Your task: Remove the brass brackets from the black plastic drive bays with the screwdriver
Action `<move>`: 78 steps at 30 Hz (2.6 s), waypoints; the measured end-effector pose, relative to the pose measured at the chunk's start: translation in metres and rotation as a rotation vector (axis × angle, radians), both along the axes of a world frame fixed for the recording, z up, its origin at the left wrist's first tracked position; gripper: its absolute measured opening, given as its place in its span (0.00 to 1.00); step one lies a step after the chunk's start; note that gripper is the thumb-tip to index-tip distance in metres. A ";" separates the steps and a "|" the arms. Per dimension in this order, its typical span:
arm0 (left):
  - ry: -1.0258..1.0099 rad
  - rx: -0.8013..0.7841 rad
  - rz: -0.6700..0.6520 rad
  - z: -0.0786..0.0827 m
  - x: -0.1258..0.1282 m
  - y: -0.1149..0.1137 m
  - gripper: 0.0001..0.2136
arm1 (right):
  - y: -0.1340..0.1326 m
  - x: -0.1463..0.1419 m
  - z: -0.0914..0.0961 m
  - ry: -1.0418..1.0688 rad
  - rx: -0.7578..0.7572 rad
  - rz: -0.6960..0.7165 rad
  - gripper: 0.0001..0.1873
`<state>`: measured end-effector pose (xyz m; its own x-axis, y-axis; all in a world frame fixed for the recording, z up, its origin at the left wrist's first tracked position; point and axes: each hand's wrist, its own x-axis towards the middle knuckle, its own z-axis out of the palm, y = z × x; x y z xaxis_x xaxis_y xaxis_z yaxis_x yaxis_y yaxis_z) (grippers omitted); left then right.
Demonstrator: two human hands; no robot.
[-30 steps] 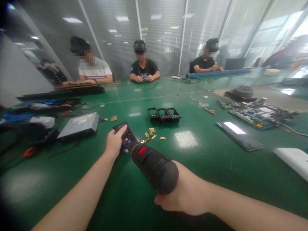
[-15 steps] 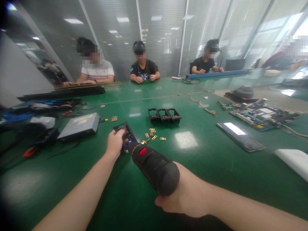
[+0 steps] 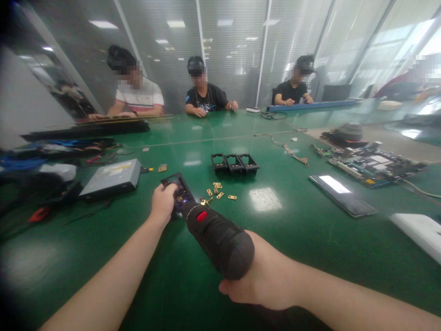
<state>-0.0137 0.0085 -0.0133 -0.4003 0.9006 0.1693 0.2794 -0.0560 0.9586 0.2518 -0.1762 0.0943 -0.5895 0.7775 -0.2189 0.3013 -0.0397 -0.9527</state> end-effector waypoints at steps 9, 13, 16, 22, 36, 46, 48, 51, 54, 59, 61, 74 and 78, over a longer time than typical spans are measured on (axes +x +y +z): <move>-0.018 -0.014 -0.002 0.004 0.002 -0.002 0.12 | -0.002 -0.001 0.000 -0.042 -0.015 -0.023 0.11; -0.035 -0.011 -0.017 0.001 0.001 -0.001 0.11 | -0.003 -0.001 -0.002 -0.054 -0.037 -0.032 0.10; -0.046 -0.011 -0.022 0.001 0.001 -0.001 0.10 | -0.003 0.000 -0.004 -0.057 -0.031 -0.026 0.12; -0.040 -0.026 -0.024 0.009 0.003 -0.007 0.10 | -0.003 0.001 -0.002 -0.063 -0.007 0.003 0.15; -0.040 -0.017 -0.004 0.012 0.005 -0.009 0.10 | -0.003 -0.004 -0.001 -0.123 0.018 -0.022 0.14; -0.026 -0.015 -0.002 0.012 0.005 -0.010 0.10 | -0.003 -0.003 -0.001 -0.094 0.001 0.001 0.13; -0.020 -0.017 -0.001 0.011 0.004 -0.009 0.10 | -0.003 -0.002 -0.004 -0.045 0.017 0.006 0.14; -0.024 -0.019 0.002 0.011 0.004 -0.008 0.10 | -0.003 -0.001 -0.006 -0.051 0.006 -0.002 0.15; -0.025 -0.022 0.003 0.010 0.004 -0.007 0.11 | -0.003 -0.002 -0.004 -0.049 -0.002 -0.004 0.16; -0.031 -0.020 0.000 0.009 0.003 -0.005 0.11 | -0.002 -0.003 -0.001 -0.019 -0.007 -0.006 0.14; -0.031 -0.019 0.003 0.007 0.003 -0.004 0.11 | -0.003 -0.003 -0.002 0.045 -0.018 0.002 0.15; -0.025 -0.016 0.012 0.008 0.003 -0.005 0.09 | -0.003 0.001 -0.008 0.014 0.050 0.000 0.15; -0.030 -0.017 0.017 0.007 0.003 -0.005 0.09 | -0.003 0.001 -0.011 -0.029 0.052 -0.005 0.16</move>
<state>-0.0109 0.0036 -0.0058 -0.4198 0.8966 0.1414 0.2515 -0.0348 0.9672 0.2529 -0.1795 0.0833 -0.5800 0.7909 -0.1952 0.3284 0.0077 -0.9445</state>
